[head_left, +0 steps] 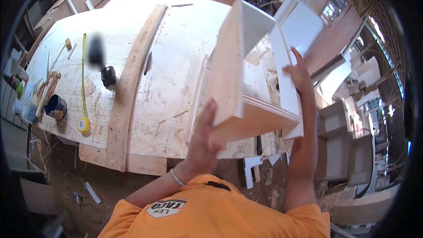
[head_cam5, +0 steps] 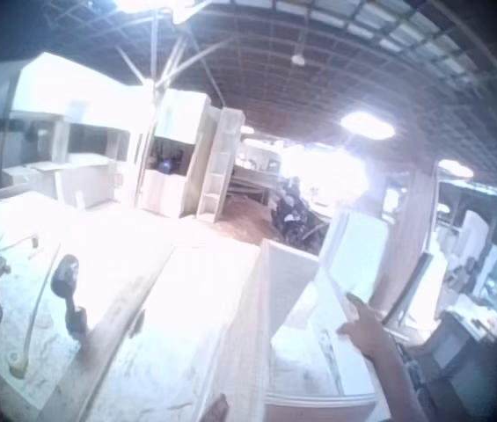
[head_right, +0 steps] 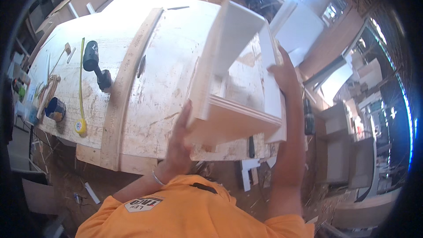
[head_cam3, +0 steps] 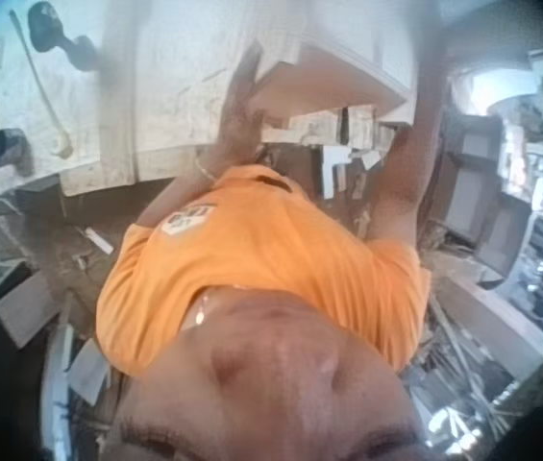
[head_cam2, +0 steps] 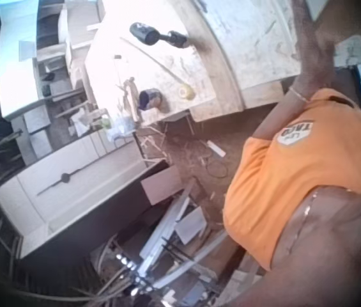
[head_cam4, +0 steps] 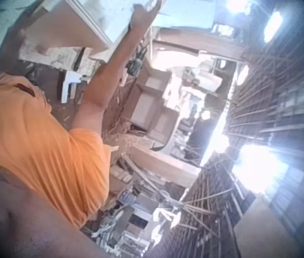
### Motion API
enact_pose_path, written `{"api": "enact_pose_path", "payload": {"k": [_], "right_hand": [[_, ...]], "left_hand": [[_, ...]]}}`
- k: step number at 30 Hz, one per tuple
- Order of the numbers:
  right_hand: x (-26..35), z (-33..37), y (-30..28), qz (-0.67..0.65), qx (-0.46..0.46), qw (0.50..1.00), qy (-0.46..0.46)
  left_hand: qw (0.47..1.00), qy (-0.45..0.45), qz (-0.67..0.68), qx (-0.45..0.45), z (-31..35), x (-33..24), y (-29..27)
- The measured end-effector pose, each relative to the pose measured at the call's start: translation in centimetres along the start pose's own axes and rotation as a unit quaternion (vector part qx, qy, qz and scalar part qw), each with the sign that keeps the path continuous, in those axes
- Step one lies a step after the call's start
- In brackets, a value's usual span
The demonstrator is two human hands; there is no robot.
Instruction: The person assembles a wooden shelf unit by using a power drill to drive screws into the joints, marking a piece of wood with a pencil, and cutting the wood with a hand saw before fitting it into place.
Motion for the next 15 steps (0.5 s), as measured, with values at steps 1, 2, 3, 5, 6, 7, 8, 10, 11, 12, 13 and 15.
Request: {"api": "enact_pose_path", "payload": {"k": [1, 2, 3, 5, 6, 7, 8, 10, 11, 12, 13, 15], "right_hand": [[-3.5, -0.4, -1.3, -0.004, -0.007, 1.0, 0.023], [-5.9, -0.5, -3.1, -0.005, -0.017, 0.999, 0.05], [-6.2, -0.3, -3.6, -0.087, 0.001, 0.991, 0.097], [-5.6, 1.0, -4.4, -0.208, 0.045, 0.965, 0.155], [-4.8, 1.7, -5.0, -0.253, 0.067, 0.951, 0.165], [-6.6, 2.7, -5.8, -0.281, 0.073, 0.943, 0.161], [-9.4, 3.6, -7.0, -0.307, 0.071, 0.936, 0.158], [-11.7, 3.9, -6.5, -0.302, 0.043, 0.928, 0.213], [-11.0, 4.9, -4.8, -0.264, 0.01, 0.925, 0.272], [-10.4, 7.0, -3.1, -0.222, -0.031, 0.915, 0.336], [-9.8, 9.4, -0.4, -0.28, -0.093, 0.891, 0.344], [-15.3, 12.8, 4.1, -0.423, -0.15, 0.846, 0.29]], "left_hand": [[0.998, 0.048, -0.027, -0.01, -0.1, -0.9, 1.0], [0.994, 0.095, -0.052, -0.017, -0.5, -1.5, 1.8], [0.989, 0.123, -0.086, -0.006, -1.2, -0.9, 2.2], [0.975, 0.166, -0.145, 0.011, -2.9, 1.1, 3.6], [0.967, 0.193, -0.164, 0.012, -3.7, 0.5, 3.8], [0.96, 0.218, -0.175, 0.025, -4.5, 0.2, 4.4], [0.95, 0.249, -0.182, 0.042, -5.6, 0.1, 5.3], [0.94, 0.267, -0.205, 0.052, -7.9, 1.5, 4.9], [0.936, 0.273, -0.209, 0.078, -9.4, 2.2, 2.9], [0.935, 0.258, -0.215, 0.116, -11.0, 3.4, 1.2], [0.934, 0.224, -0.238, 0.14, -12.3, 4.3, -0.3], [0.937, 0.184, -0.25, 0.163, -15.0, 7.0, -2.7]]}}
Point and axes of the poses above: each hand's wrist, its own z-axis away from the middle knuckle, its own y-axis out of the palm, x = y × z, the point moved 2 cm from there along -z, towards the middle knuckle, and after that the axes turned 7 degrees about -z, right-handed, at the moved point
